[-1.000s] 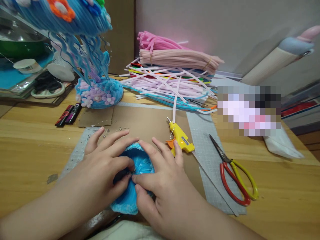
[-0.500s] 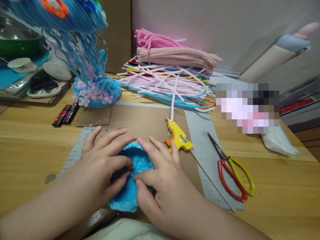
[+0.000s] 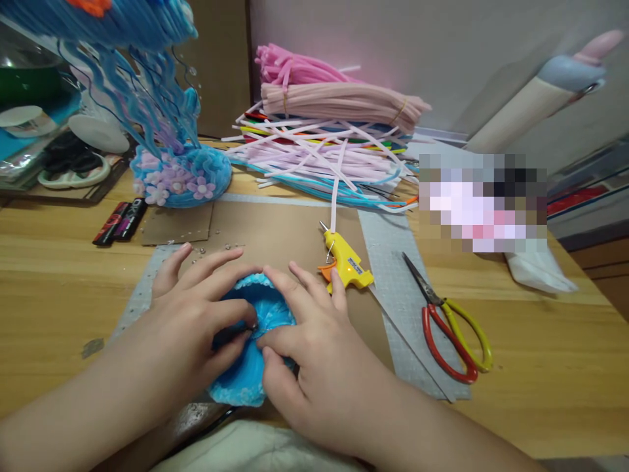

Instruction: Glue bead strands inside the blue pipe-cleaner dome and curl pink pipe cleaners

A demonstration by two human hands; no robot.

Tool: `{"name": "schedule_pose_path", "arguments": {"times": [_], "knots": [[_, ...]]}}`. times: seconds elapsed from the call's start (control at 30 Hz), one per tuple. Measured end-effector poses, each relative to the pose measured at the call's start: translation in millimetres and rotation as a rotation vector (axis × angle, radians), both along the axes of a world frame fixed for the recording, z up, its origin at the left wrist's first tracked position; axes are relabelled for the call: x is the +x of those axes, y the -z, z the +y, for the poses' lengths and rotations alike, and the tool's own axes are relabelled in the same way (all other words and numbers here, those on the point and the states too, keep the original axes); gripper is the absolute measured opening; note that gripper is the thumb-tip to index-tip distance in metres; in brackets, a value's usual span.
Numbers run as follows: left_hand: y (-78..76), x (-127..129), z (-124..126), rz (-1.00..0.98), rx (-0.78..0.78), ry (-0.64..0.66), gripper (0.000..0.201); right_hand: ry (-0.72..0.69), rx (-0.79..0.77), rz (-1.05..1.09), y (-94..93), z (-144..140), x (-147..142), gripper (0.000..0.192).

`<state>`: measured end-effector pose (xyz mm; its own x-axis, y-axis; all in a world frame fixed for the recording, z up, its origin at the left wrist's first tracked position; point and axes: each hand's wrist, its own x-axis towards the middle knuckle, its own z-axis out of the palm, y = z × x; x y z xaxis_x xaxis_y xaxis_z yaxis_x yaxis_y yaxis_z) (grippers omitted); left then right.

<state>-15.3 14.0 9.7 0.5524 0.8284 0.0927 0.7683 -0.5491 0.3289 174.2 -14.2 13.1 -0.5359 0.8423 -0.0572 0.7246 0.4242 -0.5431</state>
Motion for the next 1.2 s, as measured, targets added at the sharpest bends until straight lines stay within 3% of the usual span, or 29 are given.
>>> {"name": "schedule_pose_path", "arguments": {"times": [1.0, 1.2], "knots": [[-2.1, 1.8, -2.7, 0.02, 0.028, 0.008, 0.016, -0.042, -0.08, -0.002, -3.2, 1.7, -1.9, 0.022], [-2.1, 0.5, -4.6, 0.032, 0.029, 0.011, 0.015, 0.037, 0.196, 0.046, -5.5, 1.2, 2.6, 0.023]]}}
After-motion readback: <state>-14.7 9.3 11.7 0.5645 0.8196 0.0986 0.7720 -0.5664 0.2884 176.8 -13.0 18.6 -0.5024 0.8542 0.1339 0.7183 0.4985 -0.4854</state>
